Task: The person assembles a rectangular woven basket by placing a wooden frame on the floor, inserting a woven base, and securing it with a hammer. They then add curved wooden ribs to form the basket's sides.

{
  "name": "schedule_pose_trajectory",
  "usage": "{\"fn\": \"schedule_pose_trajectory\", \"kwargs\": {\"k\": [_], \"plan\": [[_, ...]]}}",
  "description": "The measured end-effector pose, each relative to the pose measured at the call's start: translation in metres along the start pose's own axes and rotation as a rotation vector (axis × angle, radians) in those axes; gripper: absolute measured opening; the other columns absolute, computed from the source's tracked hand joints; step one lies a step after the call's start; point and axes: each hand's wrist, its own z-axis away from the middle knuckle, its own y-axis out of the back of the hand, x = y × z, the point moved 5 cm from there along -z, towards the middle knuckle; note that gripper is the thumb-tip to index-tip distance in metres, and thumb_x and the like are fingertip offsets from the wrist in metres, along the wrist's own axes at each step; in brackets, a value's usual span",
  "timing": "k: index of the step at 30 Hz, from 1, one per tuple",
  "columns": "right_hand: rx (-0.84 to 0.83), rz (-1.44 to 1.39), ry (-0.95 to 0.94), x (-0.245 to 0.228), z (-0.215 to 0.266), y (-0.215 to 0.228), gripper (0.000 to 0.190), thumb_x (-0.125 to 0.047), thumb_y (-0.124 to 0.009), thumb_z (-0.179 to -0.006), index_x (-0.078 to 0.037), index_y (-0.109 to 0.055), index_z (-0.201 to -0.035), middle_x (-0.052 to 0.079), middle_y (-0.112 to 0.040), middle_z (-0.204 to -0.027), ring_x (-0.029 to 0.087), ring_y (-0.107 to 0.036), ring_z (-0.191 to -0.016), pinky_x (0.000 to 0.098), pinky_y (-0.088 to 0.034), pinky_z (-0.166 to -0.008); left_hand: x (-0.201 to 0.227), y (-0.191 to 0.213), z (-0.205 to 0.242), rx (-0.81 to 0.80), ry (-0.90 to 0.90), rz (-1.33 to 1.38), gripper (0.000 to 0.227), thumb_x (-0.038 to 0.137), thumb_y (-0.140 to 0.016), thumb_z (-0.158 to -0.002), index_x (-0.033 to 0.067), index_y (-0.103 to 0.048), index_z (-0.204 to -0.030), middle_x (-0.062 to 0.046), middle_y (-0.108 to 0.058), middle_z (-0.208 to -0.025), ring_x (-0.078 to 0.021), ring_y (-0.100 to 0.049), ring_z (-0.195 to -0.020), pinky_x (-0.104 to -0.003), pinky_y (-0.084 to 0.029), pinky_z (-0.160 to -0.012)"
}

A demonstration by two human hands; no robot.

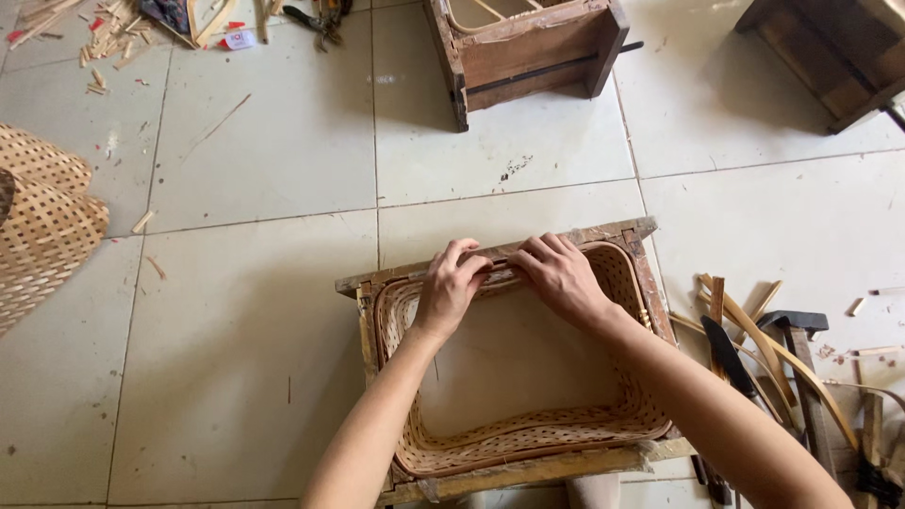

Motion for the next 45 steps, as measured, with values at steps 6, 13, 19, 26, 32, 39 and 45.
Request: {"fn": "schedule_pose_trajectory", "kwargs": {"k": [6,13,19,26,32,39,45], "plan": [[-0.123,0.055,0.017,-0.003,-0.002,-0.011,0.03,-0.022,-0.068,-0.092,-0.009,-0.072,-0.118,0.007,-0.066,-0.104,0.022,-0.061,-0.095,0.038,-0.053,-0.088,-0.007,-0.005,0.005,-0.032,0.001,0.043,0.021,0.005,-0.085,-0.077,0.0082,-0.074,-0.096,-0.008,-0.063,-0.122,-0.0267,-0.067,-0.109,-0.035,-0.057,-0.102],[-0.184,0.165,0.056,0.002,-0.007,-0.033,0.017,-0.011,-0.068,-0.09,-0.002,-0.07,-0.104,0.009,-0.065,-0.1,0.022,-0.061,-0.091,0.0349,-0.056,-0.08,-0.008,-0.003,-0.001,-0.098,0.047,0.067,0.021,0.005,-0.086,-0.075,0.0087,-0.075,-0.092,-0.005,-0.065,-0.116,-0.0244,-0.069,-0.105,-0.032,-0.061,-0.096],[-0.293,-0.186,-0.066,0.027,-0.034,-0.036,0.016,-0.019,-0.078,-0.082,-0.007,-0.068,-0.085,0.004,-0.069,-0.088,0.022,-0.064,-0.082,0.0377,-0.057,-0.073,-0.007,0.001,-0.002,-0.033,0.016,0.034,0.021,0.007,-0.085,-0.076,0.0086,-0.072,-0.093,-0.004,-0.066,-0.112,-0.0239,-0.072,-0.099,-0.03,-0.064,-0.091],[-0.506,-0.314,-0.216,0.027,-0.048,-0.017,0.018,-0.024,-0.079,-0.084,-0.009,-0.07,-0.089,0.005,-0.071,-0.089,0.019,-0.069,-0.075,0.0363,-0.058,-0.07,-0.022,-0.008,0.002,-0.094,0.057,0.024,0.033,0.008,-0.084,-0.081,0.0085,-0.066,-0.108,-0.006,-0.066,-0.114,-0.0243,-0.073,-0.095,-0.032,-0.065,-0.086],[-0.103,-0.174,-0.014,-0.016,0.003,0.003,0.009,-0.012,-0.068,-0.098,-0.005,-0.073,-0.1,0.011,-0.072,-0.1,0.023,-0.07,-0.08,0.0383,-0.061,-0.071,-0.018,-0.01,0.005,-0.069,0.049,0.019,0.033,0.006,-0.076,-0.092,0.0103,-0.066,-0.123,-0.01,-0.067,-0.122,-0.0258,-0.071,-0.102,-0.034,-0.066,-0.083],[-0.5,-0.723,0.025,-0.099,0.131,0.036,0.02,-0.016,-0.073,-0.09,-0.007,-0.077,-0.107,0.011,-0.071,-0.095,0.029,-0.069,-0.087,0.0426,-0.059,-0.076,0.093,0.035,0.137,-0.365,0.081,0.356,0.004,0.014,-0.075,-0.094,0.0098,-0.075,-0.096,-0.004,-0.075,-0.101,-0.0169,-0.073,-0.08,-0.068,-0.039,-0.115],[-0.543,-0.776,-0.194,-0.105,0.136,0.046,0.019,-0.022,-0.076,-0.088,-0.011,-0.079,-0.103,0.009,-0.068,-0.088,0.031,-0.067,-0.086,0.0428,-0.055,-0.073,0.115,0.048,0.187,-0.411,0.297,0.49,0.019,0.021,-0.077,-0.089,0.0068,-0.079,-0.101,-0.009,-0.077,-0.098,-0.0231,-0.073,-0.088,-0.037,-0.06,-0.075]]}}
